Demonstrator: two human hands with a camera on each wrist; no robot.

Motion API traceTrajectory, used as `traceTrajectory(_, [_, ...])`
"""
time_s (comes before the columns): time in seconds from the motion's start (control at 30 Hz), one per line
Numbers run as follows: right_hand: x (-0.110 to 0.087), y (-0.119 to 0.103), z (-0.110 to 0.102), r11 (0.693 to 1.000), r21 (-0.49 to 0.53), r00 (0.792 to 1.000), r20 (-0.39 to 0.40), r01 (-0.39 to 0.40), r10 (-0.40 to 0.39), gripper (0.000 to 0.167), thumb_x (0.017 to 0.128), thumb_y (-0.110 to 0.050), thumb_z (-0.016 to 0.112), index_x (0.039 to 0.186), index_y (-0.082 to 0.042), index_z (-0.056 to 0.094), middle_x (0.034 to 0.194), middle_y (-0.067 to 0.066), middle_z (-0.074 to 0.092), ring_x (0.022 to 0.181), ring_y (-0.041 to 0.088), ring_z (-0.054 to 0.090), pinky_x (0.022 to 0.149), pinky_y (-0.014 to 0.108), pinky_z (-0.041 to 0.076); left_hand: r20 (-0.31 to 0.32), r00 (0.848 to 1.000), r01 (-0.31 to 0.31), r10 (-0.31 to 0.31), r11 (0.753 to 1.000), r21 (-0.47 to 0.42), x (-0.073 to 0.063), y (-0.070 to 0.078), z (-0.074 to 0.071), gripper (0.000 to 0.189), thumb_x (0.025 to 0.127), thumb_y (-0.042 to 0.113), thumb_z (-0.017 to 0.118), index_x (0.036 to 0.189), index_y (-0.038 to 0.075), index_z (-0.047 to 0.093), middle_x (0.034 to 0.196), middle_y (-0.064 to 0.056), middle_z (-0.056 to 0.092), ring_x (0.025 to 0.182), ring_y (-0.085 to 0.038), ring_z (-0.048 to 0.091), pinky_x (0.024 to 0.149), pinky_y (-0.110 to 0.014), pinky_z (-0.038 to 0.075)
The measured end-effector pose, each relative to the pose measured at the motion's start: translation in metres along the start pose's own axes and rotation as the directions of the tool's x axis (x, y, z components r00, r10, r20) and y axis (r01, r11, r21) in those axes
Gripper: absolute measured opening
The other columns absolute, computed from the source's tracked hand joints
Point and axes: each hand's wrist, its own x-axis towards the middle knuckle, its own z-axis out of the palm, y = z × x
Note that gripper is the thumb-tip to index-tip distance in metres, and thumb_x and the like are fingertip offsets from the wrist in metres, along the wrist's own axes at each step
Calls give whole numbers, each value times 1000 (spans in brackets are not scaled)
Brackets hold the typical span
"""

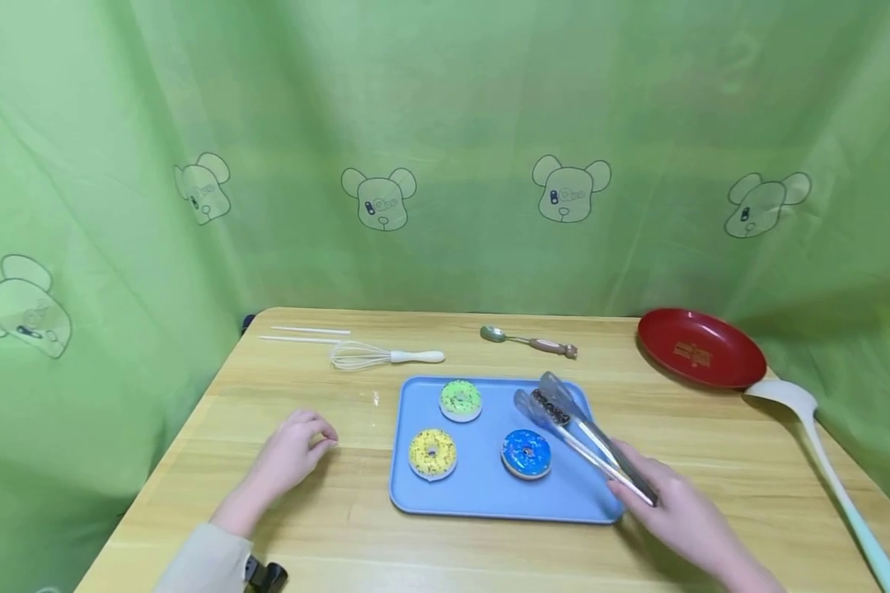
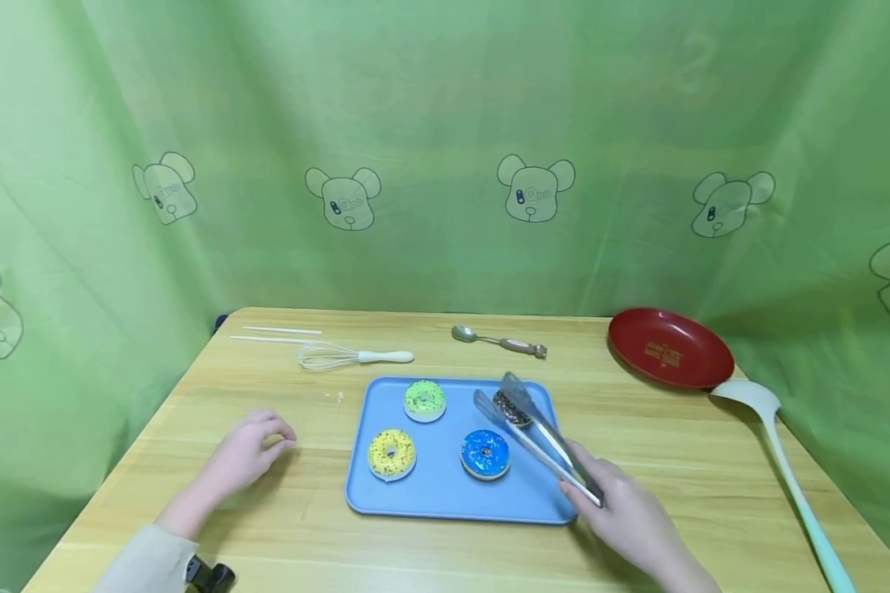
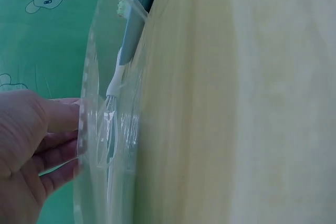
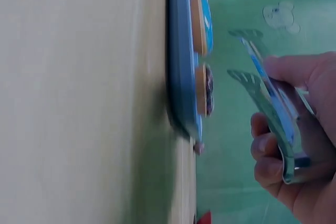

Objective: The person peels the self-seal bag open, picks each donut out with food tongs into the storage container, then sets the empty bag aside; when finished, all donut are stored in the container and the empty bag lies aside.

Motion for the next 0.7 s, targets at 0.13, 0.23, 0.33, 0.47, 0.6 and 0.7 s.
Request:
traceTrajectory(0.13, [4, 20, -6, 1000, -10, 998, -59, -10, 10, 58, 88, -28, 65, 135, 0, 45, 113, 32, 57, 95, 47, 57, 73, 61, 46, 64, 998, 5, -5, 1000, 7, 3, 1, 0, 12, 74, 8, 77, 75, 15, 67, 82, 6, 61, 85, -16, 56, 80, -35, 50])
traceTrajectory(0.23, [6, 34, -11, 996, -45, 996, -35, -81, 79, 61, 91, -31, 60, 136, 4, 40, 116, 37, 52, 100, 54, 52, 75, 66, 42, 92, 996, 2, -3, 1000, 18, 5, 3, 0, 12, 73, 7, 76, 75, 15, 67, 80, 7, 61, 84, -15, 57, 80, -35, 50])
traceTrajectory(0.33, [8, 47, -16, 985, -72, 988, 10, -155, 156, 65, 93, -36, 55, 138, 6, 34, 120, 39, 46, 104, 57, 46, 76, 69, 39, 103, 995, -1, -2, 1000, 30, 8, 3, 0, 12, 73, 6, 76, 75, 14, 67, 78, 7, 61, 83, -15, 57, 79, -35, 50])
traceTrajectory(0.47, [11, 60, -20, 974, -96, 978, 17, -204, 206, 67, 95, -39, 51, 139, 8, 30, 120, 41, 45, 103, 59, 45, 73, 70, 39, 107, 994, 0, -4, 999, 37, 10, 5, -1, 13, 73, 5, 76, 75, 14, 67, 79, 7, 61, 83, -16, 57, 79, -36, 50])
traceTrajectory(0.6, [15, 68, -23, 965, -119, 972, 17, -232, 236, 68, 96, -40, 47, 140, 8, 27, 119, 42, 44, 102, 60, 44, 71, 69, 40, 107, 994, 13, -17, 999, 34, 10, 4, -1, 12, 73, 6, 76, 75, 14, 67, 78, 6, 60, 82, -16, 57, 79, -36, 51])
traceTrajectory(0.7, [16, 72, -24, 956, -138, 964, 35, -258, 265, 70, 96, -43, 45, 141, 7, 24, 120, 42, 42, 102, 60, 43, 70, 68, 41, 103, 994, 39, -42, 999, 31, 11, 4, -2, 12, 73, 7, 76, 75, 14, 67, 78, 6, 60, 82, -15, 56, 78, -35, 51])
